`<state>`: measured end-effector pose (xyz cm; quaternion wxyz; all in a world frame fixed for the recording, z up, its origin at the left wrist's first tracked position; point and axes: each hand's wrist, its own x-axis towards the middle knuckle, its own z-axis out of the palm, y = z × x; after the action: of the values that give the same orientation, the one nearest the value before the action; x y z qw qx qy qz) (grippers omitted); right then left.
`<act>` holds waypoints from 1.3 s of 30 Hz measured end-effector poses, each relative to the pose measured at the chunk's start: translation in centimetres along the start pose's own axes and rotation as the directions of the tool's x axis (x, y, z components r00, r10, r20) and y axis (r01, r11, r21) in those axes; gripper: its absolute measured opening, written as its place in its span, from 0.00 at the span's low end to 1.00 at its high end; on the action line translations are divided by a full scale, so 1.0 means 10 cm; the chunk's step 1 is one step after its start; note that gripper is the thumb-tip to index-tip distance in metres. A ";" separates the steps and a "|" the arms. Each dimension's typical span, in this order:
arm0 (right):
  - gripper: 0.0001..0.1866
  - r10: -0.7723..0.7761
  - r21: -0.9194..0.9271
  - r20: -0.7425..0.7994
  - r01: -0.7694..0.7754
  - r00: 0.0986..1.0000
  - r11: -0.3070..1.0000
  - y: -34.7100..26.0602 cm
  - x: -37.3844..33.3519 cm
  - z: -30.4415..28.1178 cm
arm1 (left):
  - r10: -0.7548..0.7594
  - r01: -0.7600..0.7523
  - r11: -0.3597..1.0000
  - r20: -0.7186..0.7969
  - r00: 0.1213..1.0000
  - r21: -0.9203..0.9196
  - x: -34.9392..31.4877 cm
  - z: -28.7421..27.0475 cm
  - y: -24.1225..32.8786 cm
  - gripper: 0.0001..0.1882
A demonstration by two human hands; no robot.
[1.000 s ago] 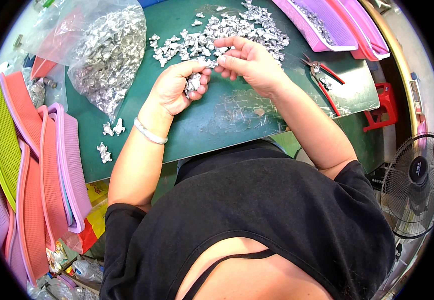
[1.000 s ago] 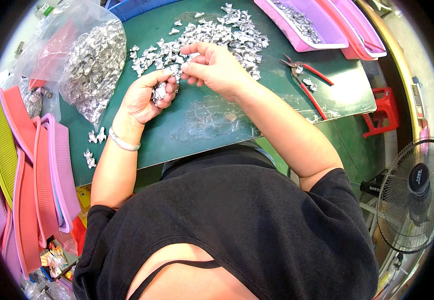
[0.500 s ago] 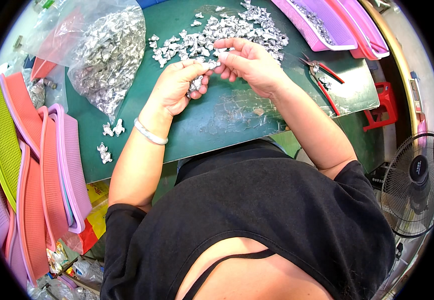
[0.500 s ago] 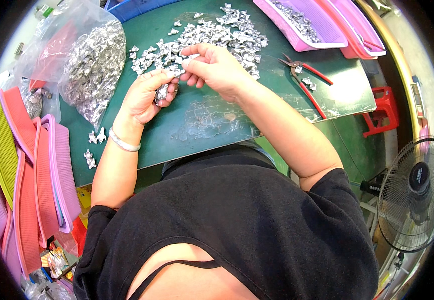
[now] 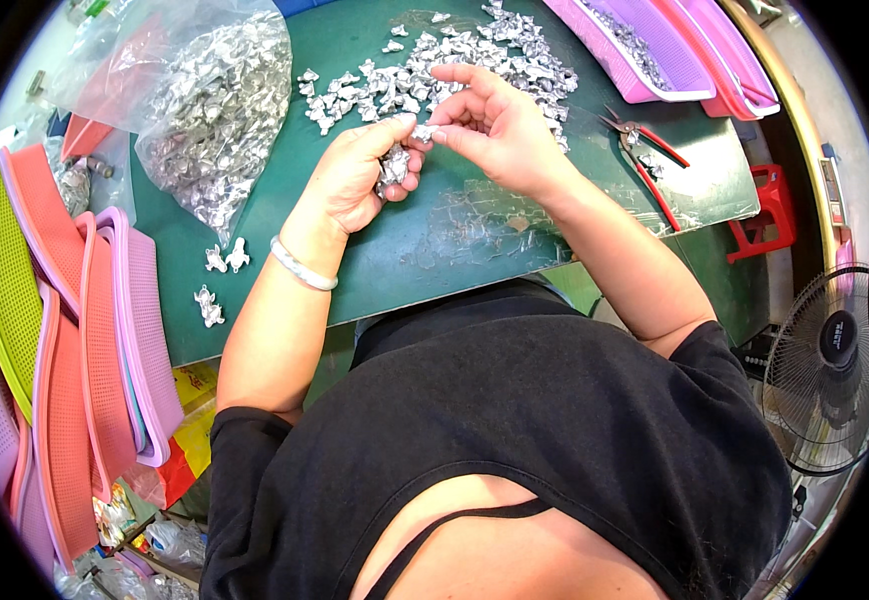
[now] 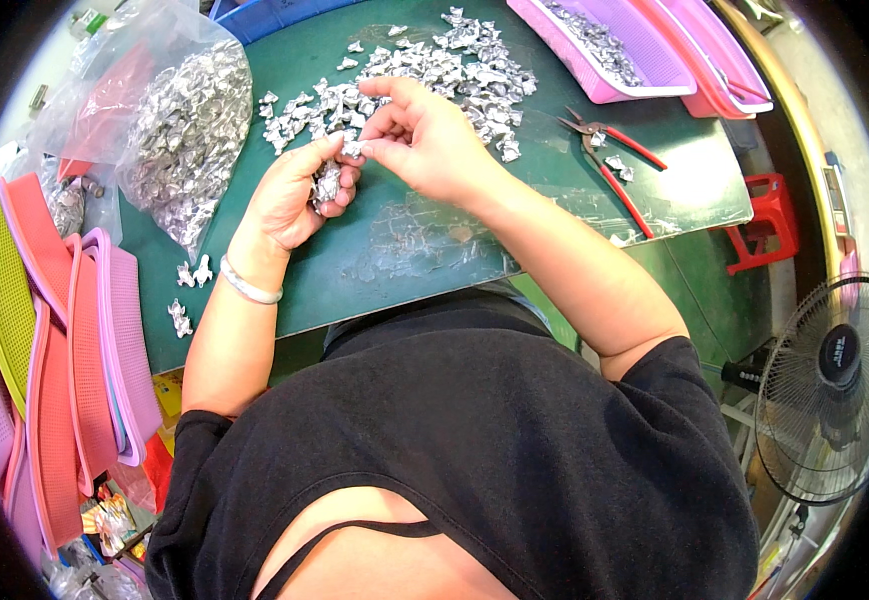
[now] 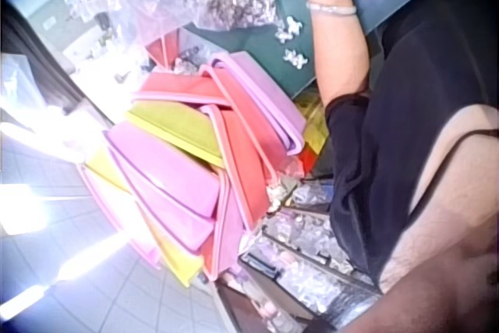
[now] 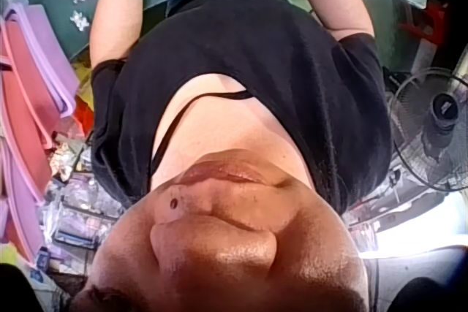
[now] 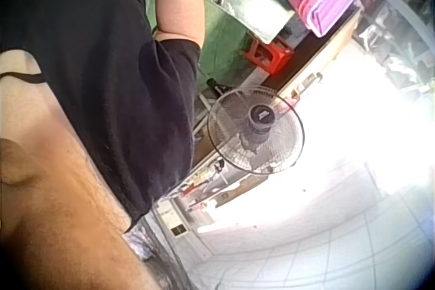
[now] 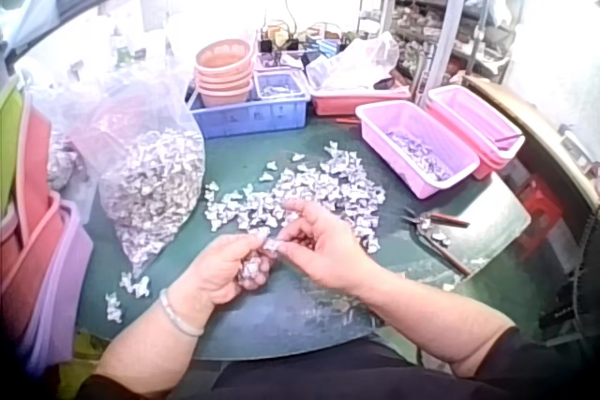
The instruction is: The person repeatedly picks small silver metal pieces from a green table and joins them by hand. The person handles the pieces one at a time, connecting them and placing the assembled units back on the table. No tools are used; the work is performed entirely by hand.
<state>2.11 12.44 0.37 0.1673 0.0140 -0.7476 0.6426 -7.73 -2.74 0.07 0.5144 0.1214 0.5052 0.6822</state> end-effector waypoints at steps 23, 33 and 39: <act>0.22 -0.189 -0.777 0.138 0.225 0.972 0.588 0.09 0.12 -0.02 | 0.194 -0.195 0.904 -0.041 0.980 -0.381 0.06 -0.17 0.02 0.05; 0.25 -0.187 -0.333 -0.003 0.176 0.982 0.926 -0.12 0.07 -0.05 | 0.080 -0.093 0.960 -0.062 0.995 -0.263 0.05 -0.11 0.02 0.06; 0.26 -0.068 -0.150 -0.006 0.066 0.998 0.986 -0.11 0.05 -0.04 | 0.049 -0.045 0.972 0.008 0.999 -0.229 0.02 -0.07 0.04 0.08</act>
<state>1.97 12.78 1.62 0.1935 0.0227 -0.7920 0.5786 -8.52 -2.96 0.03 0.5122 0.0780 0.4168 0.7469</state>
